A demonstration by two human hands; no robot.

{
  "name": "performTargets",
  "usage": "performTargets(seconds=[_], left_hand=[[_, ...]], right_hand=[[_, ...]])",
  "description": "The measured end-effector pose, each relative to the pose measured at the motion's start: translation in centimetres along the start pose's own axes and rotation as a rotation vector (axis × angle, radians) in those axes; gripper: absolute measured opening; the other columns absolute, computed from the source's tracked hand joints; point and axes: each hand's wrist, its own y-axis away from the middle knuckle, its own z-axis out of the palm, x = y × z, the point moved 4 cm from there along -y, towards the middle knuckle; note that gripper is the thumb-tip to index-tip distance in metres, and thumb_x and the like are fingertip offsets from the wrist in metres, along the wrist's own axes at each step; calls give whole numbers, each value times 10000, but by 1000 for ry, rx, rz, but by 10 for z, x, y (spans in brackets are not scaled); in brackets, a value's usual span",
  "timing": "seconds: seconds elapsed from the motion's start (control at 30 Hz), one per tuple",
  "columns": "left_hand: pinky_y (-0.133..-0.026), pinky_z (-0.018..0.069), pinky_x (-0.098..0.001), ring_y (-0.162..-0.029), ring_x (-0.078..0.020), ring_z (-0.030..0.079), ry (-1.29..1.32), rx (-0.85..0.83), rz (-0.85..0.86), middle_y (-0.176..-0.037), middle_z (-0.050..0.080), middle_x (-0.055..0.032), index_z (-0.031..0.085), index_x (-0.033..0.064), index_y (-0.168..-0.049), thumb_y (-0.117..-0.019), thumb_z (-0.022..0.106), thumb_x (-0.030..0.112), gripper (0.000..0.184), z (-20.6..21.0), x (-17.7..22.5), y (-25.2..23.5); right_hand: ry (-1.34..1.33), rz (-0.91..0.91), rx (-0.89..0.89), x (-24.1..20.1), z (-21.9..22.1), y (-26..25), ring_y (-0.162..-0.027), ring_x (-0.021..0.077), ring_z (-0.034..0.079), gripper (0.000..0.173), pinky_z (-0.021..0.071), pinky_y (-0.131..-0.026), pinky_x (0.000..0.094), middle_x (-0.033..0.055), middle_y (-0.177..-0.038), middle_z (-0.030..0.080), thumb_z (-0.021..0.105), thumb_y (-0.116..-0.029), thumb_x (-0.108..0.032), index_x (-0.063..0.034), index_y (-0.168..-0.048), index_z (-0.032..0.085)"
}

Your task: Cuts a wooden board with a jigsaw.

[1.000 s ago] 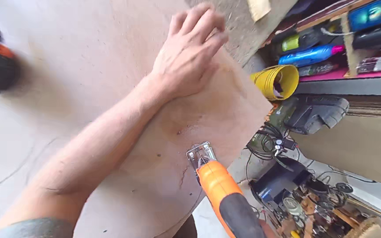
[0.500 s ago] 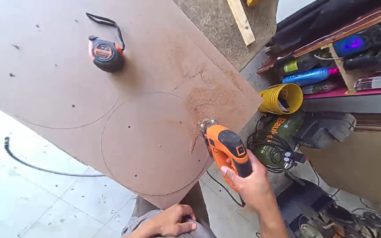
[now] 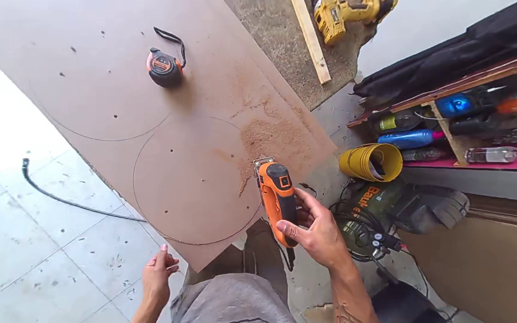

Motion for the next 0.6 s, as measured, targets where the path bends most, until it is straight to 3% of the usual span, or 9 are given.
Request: performTargets(seconds=[0.1,0.17,0.27,0.37,0.43,0.6], left_hand=[[-734,578,-372,-831,-154,659,132,91,-25,-1022,640,-80,538,26,-1247,-1077,488,432,443,17,0,-1],[-768,579,-405,-872,-183,657,130,110,29,-1103,631,-138,483,3,-1335,-1072,521,403,481,30,-1,-2],[-898,562,-472,-1017,-251,648,83,130,97,-1197,619,-221,479,-56,-1377,-1050,594,322,513,40,-7,-8],[-862,598,-420,-936,-201,704,59,91,149,-1070,687,-173,552,-48,-1278,-1067,564,301,408,49,-7,-7],[-845,607,-417,-904,-200,714,50,76,170,-1034,693,-171,540,-49,-1271,-1074,549,294,397,52,-8,-5],[-895,588,-506,-975,-292,715,37,52,186,-1092,690,-236,497,-61,-1345,-1065,562,312,471,49,-9,-9]], right_hand=[[23,32,-62,2,2,-4,-1034,111,733,853,652,-883,338,18,-1198,733,869,-767,-448,-78,-1457,533],[-26,75,-56,4,12,-10,-968,114,732,772,638,-862,359,14,-1093,746,861,-754,-484,-95,-1366,594],[-270,121,-1,4,26,-20,-736,224,745,617,669,-671,395,106,-926,738,874,-795,-330,-23,-1259,607],[-309,187,25,4,33,-23,-554,249,692,449,633,-530,387,139,-778,713,817,-812,-143,-2,-1191,619],[-286,224,16,3,33,-21,-533,254,680,439,623,-517,387,148,-755,701,809,-810,-120,-4,-1185,611],[-324,182,36,-7,35,-17,-574,284,702,466,636,-542,407,170,-791,721,850,-805,-152,13,-1182,633]])
